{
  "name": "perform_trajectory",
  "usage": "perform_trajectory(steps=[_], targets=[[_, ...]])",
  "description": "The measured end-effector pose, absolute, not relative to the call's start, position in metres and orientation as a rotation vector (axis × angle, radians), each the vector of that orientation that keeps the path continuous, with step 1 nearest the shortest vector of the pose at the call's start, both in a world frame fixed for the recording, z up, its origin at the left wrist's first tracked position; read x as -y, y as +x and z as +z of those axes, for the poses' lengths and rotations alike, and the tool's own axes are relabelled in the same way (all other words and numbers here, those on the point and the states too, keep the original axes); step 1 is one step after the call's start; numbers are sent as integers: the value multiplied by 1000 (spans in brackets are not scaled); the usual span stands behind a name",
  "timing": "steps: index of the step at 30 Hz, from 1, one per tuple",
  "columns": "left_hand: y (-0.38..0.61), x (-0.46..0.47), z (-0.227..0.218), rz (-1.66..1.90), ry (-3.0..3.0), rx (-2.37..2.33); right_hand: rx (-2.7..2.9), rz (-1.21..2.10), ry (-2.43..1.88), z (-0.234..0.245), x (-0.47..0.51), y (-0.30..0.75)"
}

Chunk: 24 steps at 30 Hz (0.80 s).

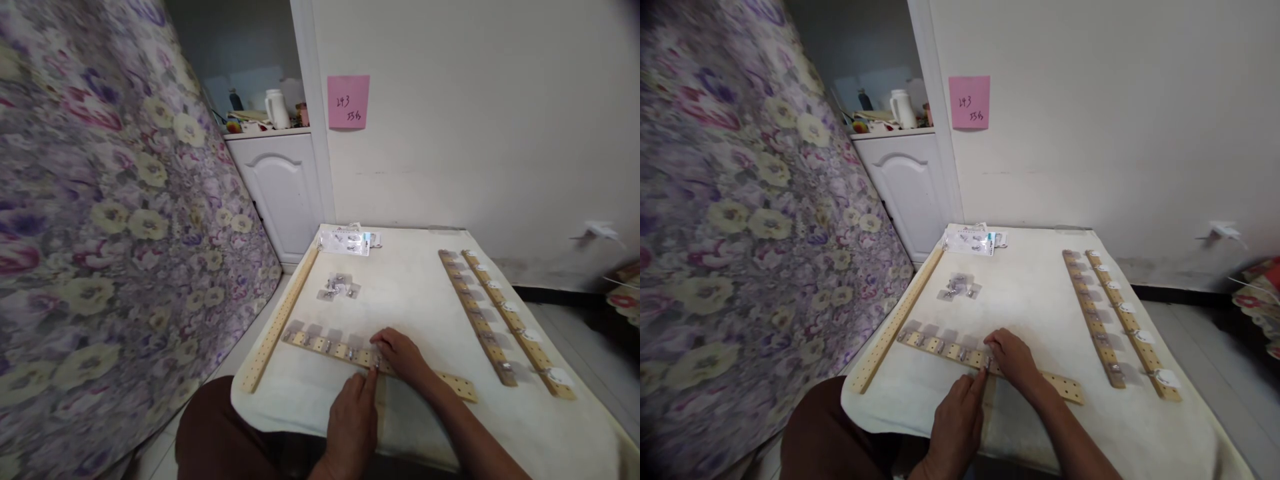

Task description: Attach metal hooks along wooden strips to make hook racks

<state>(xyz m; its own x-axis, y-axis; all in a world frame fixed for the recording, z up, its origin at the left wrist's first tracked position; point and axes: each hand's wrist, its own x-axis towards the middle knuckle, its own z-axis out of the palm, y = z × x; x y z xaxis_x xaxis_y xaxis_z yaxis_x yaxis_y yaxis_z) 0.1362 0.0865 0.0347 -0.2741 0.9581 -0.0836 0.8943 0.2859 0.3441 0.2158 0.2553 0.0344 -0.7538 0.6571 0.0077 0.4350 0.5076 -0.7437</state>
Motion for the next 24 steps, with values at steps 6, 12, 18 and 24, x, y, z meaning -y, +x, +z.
perform_trajectory(steps=[6, 12, 18, 24], targets=[[138, -87, 36, 322, 1669, -2312, 2466, 1093, -908, 35, -255, 216], [137, -86, 35, 356, 1687, -2303, 2455, 1098, -896, 34, -255, 216], [137, -86, 33, 335, 1712, -2306, 2461, 1097, -908, 32, -256, 216], [138, -87, 38, 334, 1700, -2321, 2462, 1097, -899, 32, -256, 216]])
